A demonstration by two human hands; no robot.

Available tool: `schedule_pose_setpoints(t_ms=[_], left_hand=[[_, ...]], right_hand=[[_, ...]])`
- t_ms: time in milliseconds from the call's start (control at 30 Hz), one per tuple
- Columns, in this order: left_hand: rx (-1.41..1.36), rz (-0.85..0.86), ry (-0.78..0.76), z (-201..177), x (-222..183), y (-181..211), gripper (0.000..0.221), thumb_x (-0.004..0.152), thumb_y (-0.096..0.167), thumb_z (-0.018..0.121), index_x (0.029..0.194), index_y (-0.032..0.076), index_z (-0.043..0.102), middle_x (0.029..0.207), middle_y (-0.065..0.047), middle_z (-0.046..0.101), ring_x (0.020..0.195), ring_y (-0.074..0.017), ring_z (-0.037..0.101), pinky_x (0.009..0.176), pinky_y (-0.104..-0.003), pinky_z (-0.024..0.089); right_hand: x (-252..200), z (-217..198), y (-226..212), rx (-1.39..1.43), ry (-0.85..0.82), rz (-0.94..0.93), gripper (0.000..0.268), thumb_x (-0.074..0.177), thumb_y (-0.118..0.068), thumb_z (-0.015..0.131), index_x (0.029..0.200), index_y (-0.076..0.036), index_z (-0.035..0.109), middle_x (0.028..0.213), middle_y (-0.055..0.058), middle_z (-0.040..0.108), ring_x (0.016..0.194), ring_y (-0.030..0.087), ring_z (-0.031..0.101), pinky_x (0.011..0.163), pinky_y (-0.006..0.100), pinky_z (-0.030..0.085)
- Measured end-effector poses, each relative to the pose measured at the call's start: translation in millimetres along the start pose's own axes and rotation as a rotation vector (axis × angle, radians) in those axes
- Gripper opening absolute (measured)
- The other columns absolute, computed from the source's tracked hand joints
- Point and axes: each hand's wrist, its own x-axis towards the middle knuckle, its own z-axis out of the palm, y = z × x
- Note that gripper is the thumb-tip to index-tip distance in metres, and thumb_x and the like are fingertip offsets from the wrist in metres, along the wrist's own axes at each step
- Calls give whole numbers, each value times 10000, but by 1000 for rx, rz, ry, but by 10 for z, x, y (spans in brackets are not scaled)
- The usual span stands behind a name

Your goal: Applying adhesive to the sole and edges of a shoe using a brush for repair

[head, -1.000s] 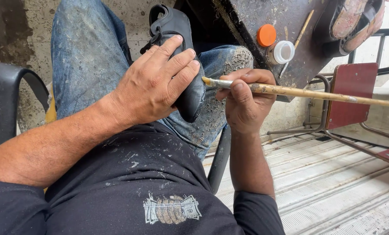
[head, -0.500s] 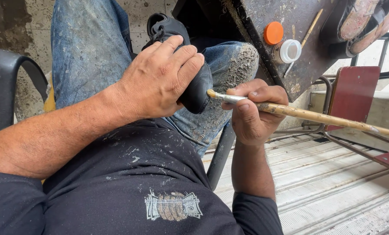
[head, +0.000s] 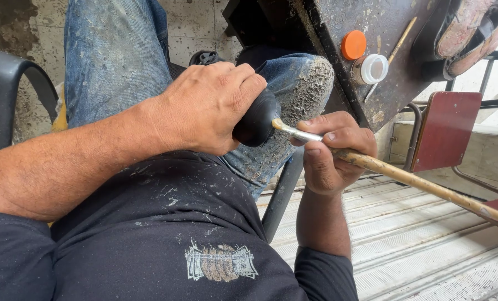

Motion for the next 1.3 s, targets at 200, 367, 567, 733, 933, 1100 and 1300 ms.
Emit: schedule_pose_setpoints(t_ms=[200, 367, 567, 733, 933, 1100, 1300], left_hand=[[-107, -81, -152, -75, 91, 15, 680, 614, 442, 840, 1111, 83, 546, 1014, -122, 650, 798, -428, 674, 615, -598, 543], [-150, -131, -278, -189, 166, 37, 701, 579, 444, 831, 1109, 96, 529, 1047, -109, 661, 828, -443, 675, 652, -593, 542], [-230, -205, -403, -351, 248, 68, 715, 560, 454, 854, 1120, 131, 551, 1049, -83, 694, 903, -420, 677, 726, -563, 537], [-242, -260, -498, -488, 307, 105, 737, 553, 480, 853, 1147, 155, 564, 1042, -82, 715, 923, -405, 691, 757, -527, 545], [-213, -185, -323, -294, 227, 46, 718, 554, 489, 845, 1093, 118, 549, 1023, -87, 695, 884, -429, 682, 696, -572, 534], [-153, -71, -59, -150, 172, 58, 616, 636, 413, 787, 1100, 81, 553, 953, -122, 637, 768, -426, 670, 570, -604, 534], [-26, -2, 114, -99, 118, 72, 631, 600, 383, 832, 1074, 79, 548, 984, -92, 591, 822, -328, 609, 552, -522, 537]], right_hand=[[3, -28, -47, -70, 11, -26, 204, 945, -137, 698, 998, -125, 502, 874, 235, 637, 731, 254, 664, 538, 293, 604], [-3, -73, -54, -131, 26, -74, 224, 917, -194, 752, 927, -139, 535, 870, 213, 684, 773, 259, 700, 743, 306, 609], [20, -120, -91, -187, -40, -143, 233, 906, -181, 762, 910, -142, 532, 884, 214, 694, 783, 263, 719, 708, 308, 612], [25, -123, -126, -211, -109, -193, 209, 914, -154, 750, 903, -134, 543, 902, 218, 691, 758, 242, 722, 713, 336, 632], [8, -171, -89, -118, -167, -139, 212, 874, -103, 754, 883, -98, 543, 883, 241, 695, 752, 254, 741, 702, 324, 647], [5, -106, -66, -25, 28, -51, 222, 887, -138, 754, 949, -91, 547, 764, 181, 639, 701, 257, 690, 623, 304, 598], [-8, -103, -52, 7, 52, -14, 237, 931, -110, 719, 1048, -98, 514, 833, 197, 639, 729, 227, 668, 631, 260, 590]])
